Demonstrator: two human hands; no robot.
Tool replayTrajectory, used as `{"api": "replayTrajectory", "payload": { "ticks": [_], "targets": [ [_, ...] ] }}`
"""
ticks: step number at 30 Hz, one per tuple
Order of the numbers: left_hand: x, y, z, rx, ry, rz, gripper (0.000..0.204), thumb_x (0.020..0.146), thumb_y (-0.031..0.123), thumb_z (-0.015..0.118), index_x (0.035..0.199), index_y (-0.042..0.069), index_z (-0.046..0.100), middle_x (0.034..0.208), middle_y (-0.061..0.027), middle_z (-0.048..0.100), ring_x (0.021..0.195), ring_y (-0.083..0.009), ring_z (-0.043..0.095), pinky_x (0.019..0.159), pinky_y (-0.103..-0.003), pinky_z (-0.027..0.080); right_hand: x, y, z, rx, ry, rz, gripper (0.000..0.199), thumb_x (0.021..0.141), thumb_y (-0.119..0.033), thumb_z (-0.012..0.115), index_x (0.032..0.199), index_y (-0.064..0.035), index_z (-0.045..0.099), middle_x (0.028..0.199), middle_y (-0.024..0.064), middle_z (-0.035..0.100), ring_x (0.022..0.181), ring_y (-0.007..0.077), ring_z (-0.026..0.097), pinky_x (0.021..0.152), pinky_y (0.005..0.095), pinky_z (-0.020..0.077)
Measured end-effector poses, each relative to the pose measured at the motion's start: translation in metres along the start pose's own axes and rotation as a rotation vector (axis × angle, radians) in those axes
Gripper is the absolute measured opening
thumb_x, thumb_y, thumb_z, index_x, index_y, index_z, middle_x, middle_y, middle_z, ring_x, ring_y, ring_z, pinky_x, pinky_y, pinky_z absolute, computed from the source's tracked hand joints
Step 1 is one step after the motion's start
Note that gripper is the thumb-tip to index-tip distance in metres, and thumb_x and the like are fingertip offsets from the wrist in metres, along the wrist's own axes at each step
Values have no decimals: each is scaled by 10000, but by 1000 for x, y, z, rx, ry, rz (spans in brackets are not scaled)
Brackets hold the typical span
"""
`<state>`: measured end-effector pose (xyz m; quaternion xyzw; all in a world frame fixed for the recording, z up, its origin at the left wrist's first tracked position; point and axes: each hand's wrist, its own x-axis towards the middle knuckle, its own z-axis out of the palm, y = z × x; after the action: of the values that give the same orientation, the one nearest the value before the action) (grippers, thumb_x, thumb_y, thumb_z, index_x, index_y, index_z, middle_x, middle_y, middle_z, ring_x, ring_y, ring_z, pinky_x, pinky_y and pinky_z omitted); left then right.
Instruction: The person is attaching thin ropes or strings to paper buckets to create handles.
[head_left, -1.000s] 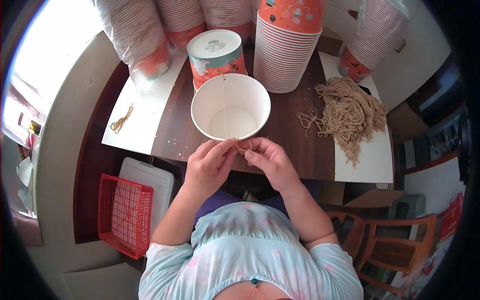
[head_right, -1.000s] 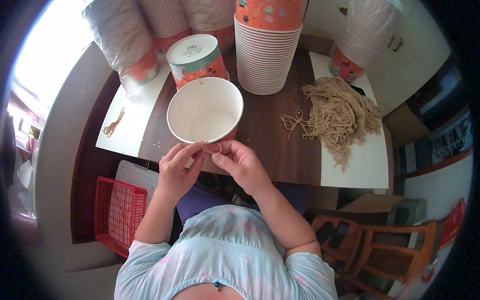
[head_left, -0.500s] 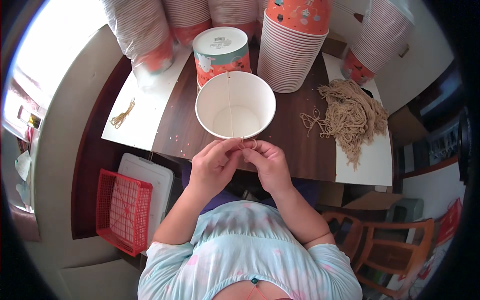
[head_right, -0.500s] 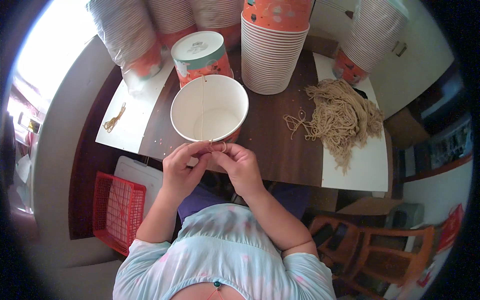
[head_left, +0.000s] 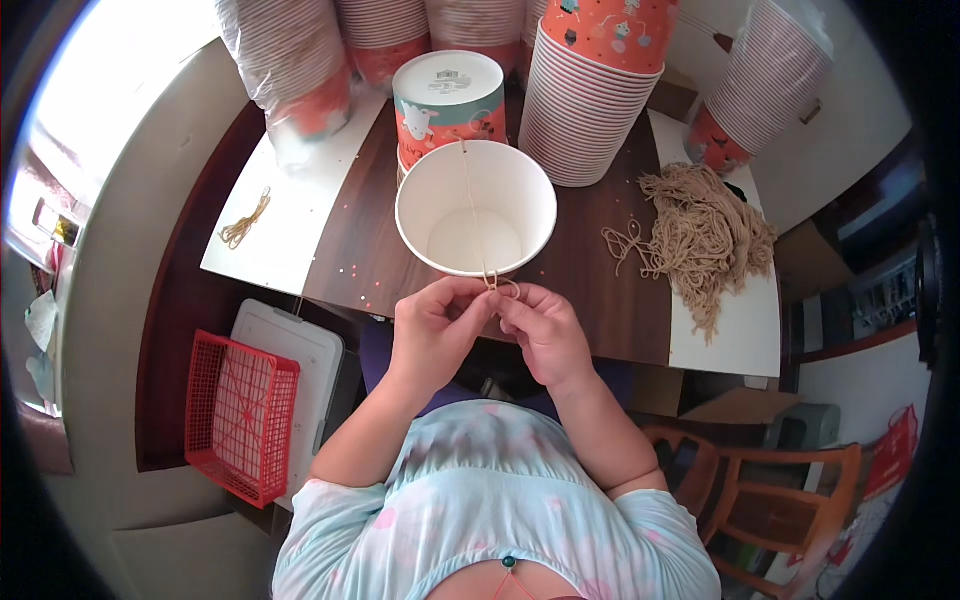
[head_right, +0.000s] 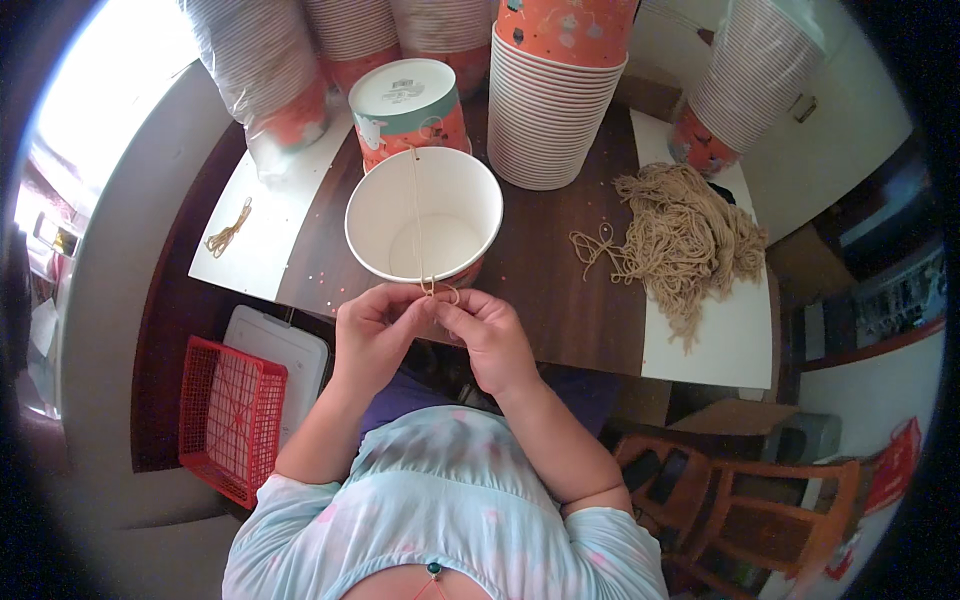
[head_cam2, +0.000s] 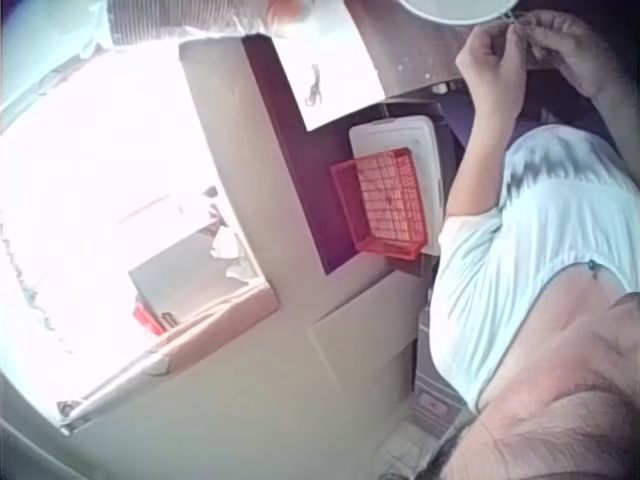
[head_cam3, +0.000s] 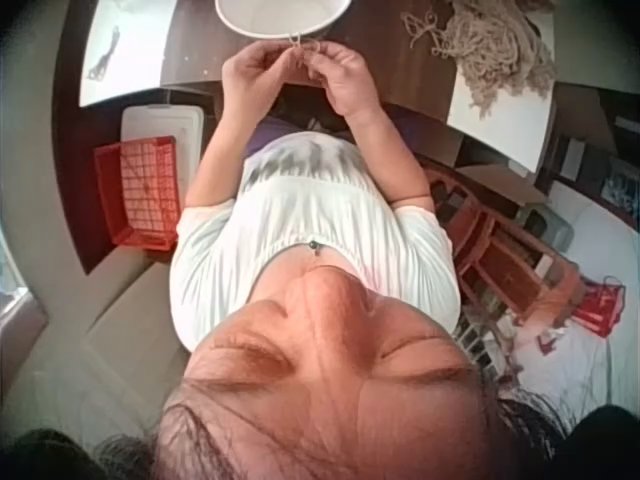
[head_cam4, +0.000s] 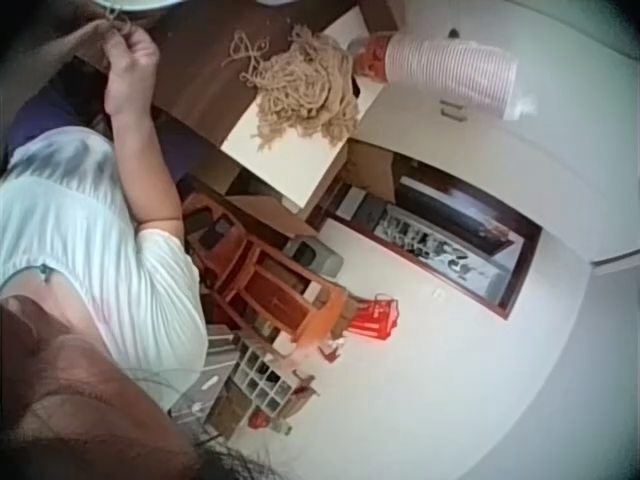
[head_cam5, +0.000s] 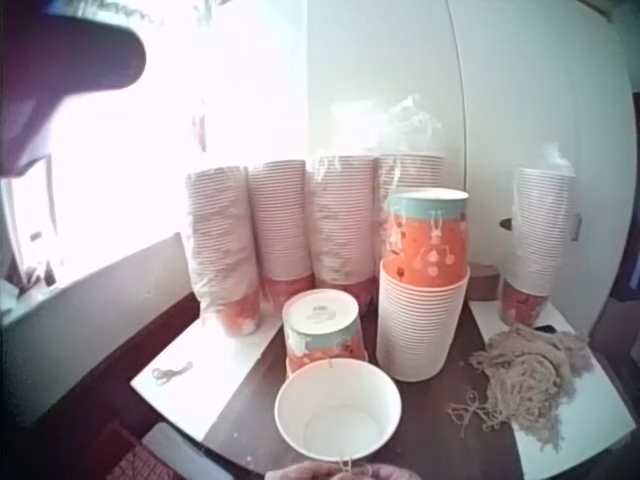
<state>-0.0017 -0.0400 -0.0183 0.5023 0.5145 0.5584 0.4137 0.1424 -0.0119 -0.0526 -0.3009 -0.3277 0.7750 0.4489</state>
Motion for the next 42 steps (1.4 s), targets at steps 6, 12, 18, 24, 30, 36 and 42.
{"api": "replayTrajectory", "payload": {
  "ticks": [6, 12, 18, 24, 30, 36, 42],
  "targets": [
    [-3, -11, 1, 60, 41, -9, 136, 872, 79, 648, 892, -55, 650, 749, -42, 669, 670, -54, 603, 591, -197, 481, 0, 2, 5, -903, 184, -694, 136, 828, -69, 690, 951, -21, 659, 835, 19, 623, 709, 119, 593, 622, 262, 483],
    [-3, -15, -2, -186, -16, -230, 126, 887, 94, 620, 859, -27, 638, 707, -35, 634, 593, -56, 565, 505, -179, 432, 5, 14, 11, -854, 269, -755, 126, 836, -73, 685, 947, -13, 674, 830, 55, 665, 724, 146, 640, 661, 261, 514],
    [-6, -25, 3, -400, 37, -269, 159, 883, 133, 640, 855, -23, 637, 699, -37, 637, 592, -63, 577, 510, -185, 446, 8, 28, 17, 66, 122, -350, 135, 890, -93, 642, 980, 3, 668, 918, 59, 683, 755, 119, 633, 655, 251, 535],
    [-7, -27, 3, -364, 86, -213, 147, 882, 117, 641, 873, -31, 643, 717, -39, 647, 606, -64, 588, 509, -181, 450, 7, 27, 19, 218, 96, -287, 139, 897, -81, 628, 1010, -2, 645, 944, 69, 676, 807, 113, 628, 671, 254, 533],
    [-6, -29, 8, -319, 131, -155, 133, 876, 102, 647, 874, -31, 645, 716, -34, 647, 607, -59, 583, 522, -180, 460, 7, 24, 19, 92, 159, -425, 118, 883, -43, 633, 993, -4, 611, 930, 79, 672, 818, 108, 633, 764, 227, 506],
    [-10, -29, 11, -137, 145, -43, 123, 862, 76, 645, 883, -45, 647, 723, -36, 653, 614, -72, 607, 532, -197, 486, 8, 22, 16, 158, 155, -390, 141, 867, -28, 649, 984, -17, 572, 939, 73, 661, 822, 98, 626, 773, 225, 502],
    [-9, -12, 7, 297, 111, 245, 139, 810, 51, 683, 915, -35, 655, 767, -94, 676, 624, -130, 653, 562, -249, 526, 6, 22, 12, 22, 156, -421, 153, 867, -12, 640, 1010, 4, 589, 945, 74, 662, 838, 100, 629, 792, 232, 507]
  ]
}}
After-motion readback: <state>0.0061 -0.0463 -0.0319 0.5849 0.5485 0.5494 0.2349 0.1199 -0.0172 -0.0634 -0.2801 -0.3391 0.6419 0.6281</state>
